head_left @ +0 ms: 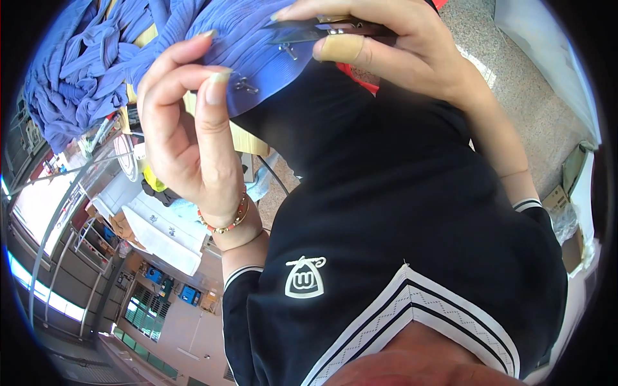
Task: Trim excess threads from various garments using small scissors.
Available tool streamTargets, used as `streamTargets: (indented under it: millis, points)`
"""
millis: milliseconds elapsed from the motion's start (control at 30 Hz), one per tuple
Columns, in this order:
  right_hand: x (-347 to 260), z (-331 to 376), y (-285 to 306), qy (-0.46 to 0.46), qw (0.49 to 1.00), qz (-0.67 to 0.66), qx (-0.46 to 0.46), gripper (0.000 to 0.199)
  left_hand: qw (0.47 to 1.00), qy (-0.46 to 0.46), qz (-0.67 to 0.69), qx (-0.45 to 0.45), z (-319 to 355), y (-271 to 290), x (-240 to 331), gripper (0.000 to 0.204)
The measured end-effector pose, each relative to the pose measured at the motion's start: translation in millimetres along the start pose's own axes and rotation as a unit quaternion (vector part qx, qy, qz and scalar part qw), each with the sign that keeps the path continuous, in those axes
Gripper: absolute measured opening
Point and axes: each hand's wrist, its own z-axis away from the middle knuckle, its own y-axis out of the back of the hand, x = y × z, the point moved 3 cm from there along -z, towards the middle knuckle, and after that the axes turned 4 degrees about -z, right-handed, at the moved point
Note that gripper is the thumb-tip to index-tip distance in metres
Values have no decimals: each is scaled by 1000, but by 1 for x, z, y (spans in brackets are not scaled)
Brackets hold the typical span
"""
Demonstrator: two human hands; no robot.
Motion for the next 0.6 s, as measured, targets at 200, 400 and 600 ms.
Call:
streamTargets:
  millis: [200,400,600]
  points:
    - [-29,-18,-1,-209,976,28,-58,39,997,24,75,23,5,0,-15,8]
    - [-36,-27,-4,-207,969,101,-90,38,993,-5,115,32,5,0,-22,12]
    - [-37,-30,-6,-200,962,141,-121,35,993,7,119,19,3,-2,-19,13]
